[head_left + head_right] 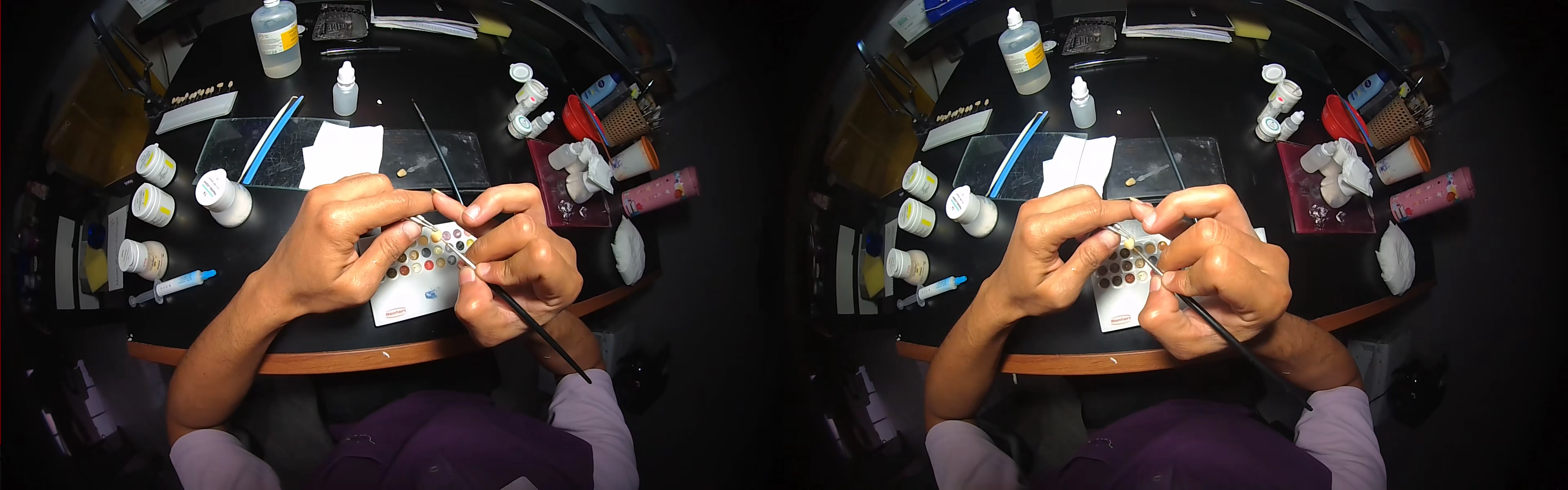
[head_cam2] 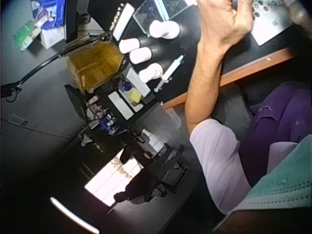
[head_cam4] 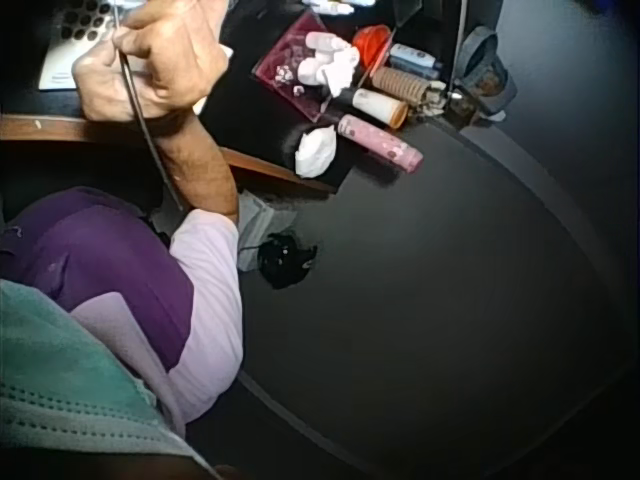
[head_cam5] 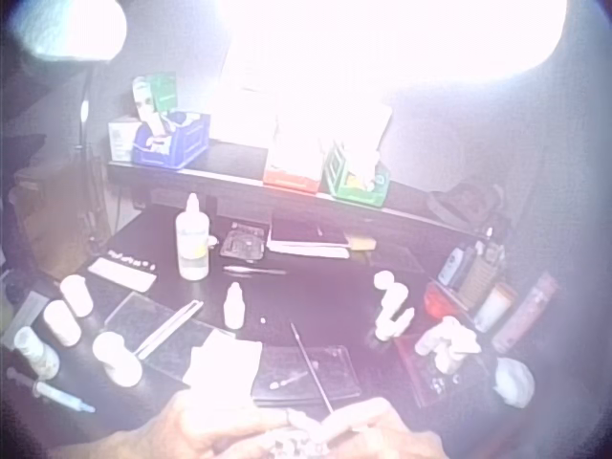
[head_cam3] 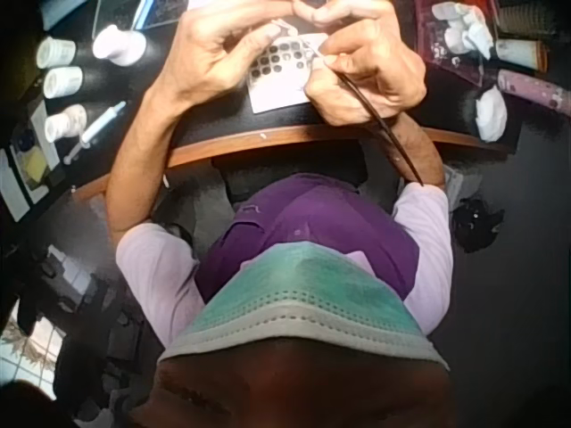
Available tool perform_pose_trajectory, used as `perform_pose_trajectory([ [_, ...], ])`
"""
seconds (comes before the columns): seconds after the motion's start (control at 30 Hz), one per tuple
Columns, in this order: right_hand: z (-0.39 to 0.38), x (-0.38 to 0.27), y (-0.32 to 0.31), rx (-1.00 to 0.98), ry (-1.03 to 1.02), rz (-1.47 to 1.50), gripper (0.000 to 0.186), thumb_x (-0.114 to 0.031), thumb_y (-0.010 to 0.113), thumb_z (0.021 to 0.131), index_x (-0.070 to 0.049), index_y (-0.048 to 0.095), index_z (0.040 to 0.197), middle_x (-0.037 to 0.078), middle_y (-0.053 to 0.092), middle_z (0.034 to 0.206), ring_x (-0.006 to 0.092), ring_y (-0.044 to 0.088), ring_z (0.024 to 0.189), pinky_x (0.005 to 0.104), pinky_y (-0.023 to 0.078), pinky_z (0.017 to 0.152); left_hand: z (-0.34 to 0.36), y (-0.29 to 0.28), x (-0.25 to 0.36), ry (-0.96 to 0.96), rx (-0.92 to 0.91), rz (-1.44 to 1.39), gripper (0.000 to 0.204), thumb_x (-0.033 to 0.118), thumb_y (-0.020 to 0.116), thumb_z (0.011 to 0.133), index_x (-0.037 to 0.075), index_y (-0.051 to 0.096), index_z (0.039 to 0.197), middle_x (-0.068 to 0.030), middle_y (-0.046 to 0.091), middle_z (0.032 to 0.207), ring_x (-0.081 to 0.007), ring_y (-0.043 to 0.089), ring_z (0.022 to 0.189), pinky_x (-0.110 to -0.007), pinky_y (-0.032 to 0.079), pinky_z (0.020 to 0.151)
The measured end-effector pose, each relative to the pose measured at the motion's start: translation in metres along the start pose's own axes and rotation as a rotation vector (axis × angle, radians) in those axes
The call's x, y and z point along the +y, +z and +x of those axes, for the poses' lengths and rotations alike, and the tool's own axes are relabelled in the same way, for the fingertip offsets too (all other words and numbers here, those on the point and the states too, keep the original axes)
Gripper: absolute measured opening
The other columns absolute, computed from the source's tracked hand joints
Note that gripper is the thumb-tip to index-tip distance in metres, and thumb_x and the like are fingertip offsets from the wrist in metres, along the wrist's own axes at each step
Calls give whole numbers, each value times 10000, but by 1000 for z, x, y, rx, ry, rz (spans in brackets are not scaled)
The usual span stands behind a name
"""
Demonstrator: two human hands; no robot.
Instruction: The person paints a dental crown held with tweezers using a brush and a color palette, wipes the crown with a paper towel, repositions a desk lamp, and applies additional paint to the crown with the brush.
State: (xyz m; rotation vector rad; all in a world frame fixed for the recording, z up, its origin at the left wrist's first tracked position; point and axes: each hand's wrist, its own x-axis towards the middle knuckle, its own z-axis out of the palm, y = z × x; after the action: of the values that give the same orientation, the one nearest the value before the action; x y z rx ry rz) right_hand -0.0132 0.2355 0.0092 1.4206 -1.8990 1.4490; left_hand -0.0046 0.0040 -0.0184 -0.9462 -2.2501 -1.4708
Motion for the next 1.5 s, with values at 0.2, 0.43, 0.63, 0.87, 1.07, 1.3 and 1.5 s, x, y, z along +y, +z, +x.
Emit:
perform_pose_trajectory([
  [0.2,2,0,0,13,-7,-10,290,192,617,704,-27,505,858,122,615,819,287,612,1026,608,662,945,0,1,-1,-3,-2,-6,288,43,674,944,17,787,1207,-94,694,821,-173,592,689,-337,466,628],
  [0.43,2,-2,0,14,0,-10,286,189,616,708,-26,500,858,123,611,817,290,613,1032,606,664,941,-1,0,0,-14,-13,-3,283,40,672,945,10,787,1202,-99,708,839,-178,598,696,-339,473,635],
  [0.63,0,-2,0,11,15,-16,291,196,607,703,-28,502,856,126,618,824,294,614,1031,617,659,945,0,1,0,-7,-6,-7,275,37,672,943,0,785,1191,-102,700,832,-184,595,698,-343,470,637],
  [0.87,0,0,1,9,-4,-13,290,200,594,697,-25,509,858,131,624,827,293,617,1022,623,655,949,1,1,1,-3,1,-10,278,45,669,940,-5,783,1189,-99,670,797,-189,585,691,-348,459,634],
  [1.07,2,-1,2,20,-7,8,272,181,611,695,-25,507,839,129,619,807,299,619,1018,624,654,950,1,0,1,9,-3,10,281,56,672,939,-4,782,1190,-93,625,753,-193,566,676,-353,442,626],
  [1.3,1,2,5,104,-12,5,261,123,687,613,-41,536,749,82,635,755,331,704,957,466,663,885,3,0,4,-3,-14,2,284,54,673,939,-8,780,1194,-97,630,760,-200,567,681,-357,441,639],
  [1.5,1,3,5,108,-16,1,268,131,677,604,-39,533,752,86,634,756,332,699,961,472,669,882,3,-1,5,4,-7,2,285,47,672,940,0,782,1199,-99,645,775,-194,580,684,-350,452,635],
])
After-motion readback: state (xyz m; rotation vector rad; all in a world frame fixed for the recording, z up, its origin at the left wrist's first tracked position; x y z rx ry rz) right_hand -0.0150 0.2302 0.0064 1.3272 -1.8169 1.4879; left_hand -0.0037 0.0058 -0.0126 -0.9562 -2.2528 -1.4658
